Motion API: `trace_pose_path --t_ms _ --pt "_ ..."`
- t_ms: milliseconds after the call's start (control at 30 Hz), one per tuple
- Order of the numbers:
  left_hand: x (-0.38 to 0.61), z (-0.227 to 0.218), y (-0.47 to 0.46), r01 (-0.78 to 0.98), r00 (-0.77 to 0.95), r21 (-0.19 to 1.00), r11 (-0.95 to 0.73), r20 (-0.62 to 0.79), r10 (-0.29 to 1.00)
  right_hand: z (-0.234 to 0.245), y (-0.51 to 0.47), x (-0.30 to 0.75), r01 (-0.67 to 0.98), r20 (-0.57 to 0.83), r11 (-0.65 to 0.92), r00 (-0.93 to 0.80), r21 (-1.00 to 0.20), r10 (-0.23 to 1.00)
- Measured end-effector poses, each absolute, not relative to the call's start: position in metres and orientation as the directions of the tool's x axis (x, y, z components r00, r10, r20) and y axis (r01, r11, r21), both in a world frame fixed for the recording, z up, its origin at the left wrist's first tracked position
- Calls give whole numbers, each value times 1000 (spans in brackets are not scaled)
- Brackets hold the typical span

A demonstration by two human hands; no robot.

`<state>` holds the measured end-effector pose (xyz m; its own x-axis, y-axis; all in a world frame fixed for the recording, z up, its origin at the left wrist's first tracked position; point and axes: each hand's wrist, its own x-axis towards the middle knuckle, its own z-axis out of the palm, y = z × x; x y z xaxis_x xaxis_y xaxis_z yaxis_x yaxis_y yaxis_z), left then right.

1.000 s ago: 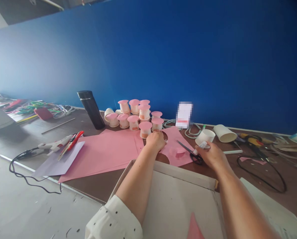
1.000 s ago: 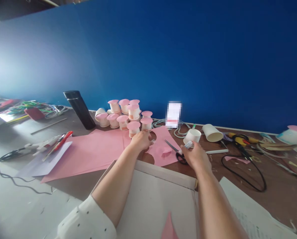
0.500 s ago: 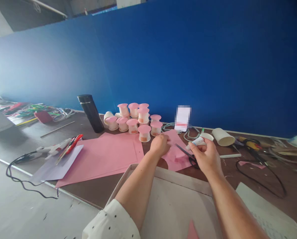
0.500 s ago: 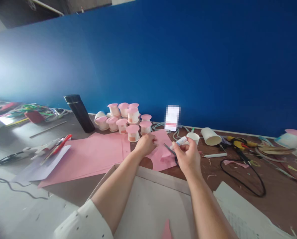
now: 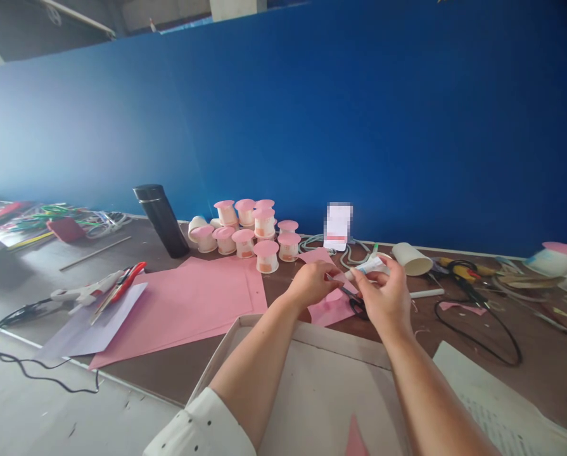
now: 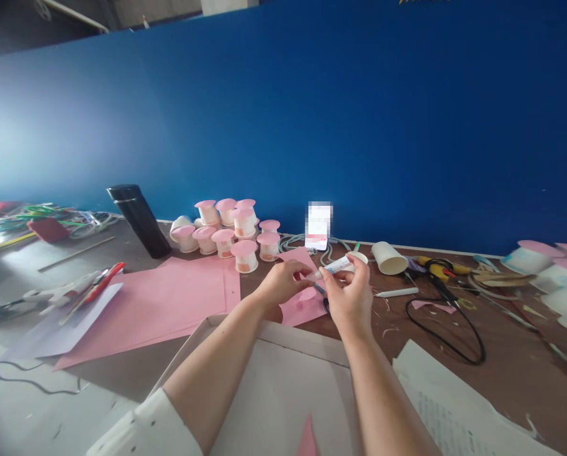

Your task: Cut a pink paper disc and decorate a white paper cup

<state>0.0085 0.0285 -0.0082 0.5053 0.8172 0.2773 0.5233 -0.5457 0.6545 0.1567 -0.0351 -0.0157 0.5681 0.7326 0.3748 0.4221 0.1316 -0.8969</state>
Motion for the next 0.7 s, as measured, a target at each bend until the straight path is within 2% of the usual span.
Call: trace_pose_path --t_ms 167,700 --pt "8 -8 29 516 530 651 -557 267 804 -23 -32 158 498 423 130 539 -858 729" --pt "6 -1 25 536 545 642 -549 234 805 -25 -32 157 557 457 129 503 -820 734"
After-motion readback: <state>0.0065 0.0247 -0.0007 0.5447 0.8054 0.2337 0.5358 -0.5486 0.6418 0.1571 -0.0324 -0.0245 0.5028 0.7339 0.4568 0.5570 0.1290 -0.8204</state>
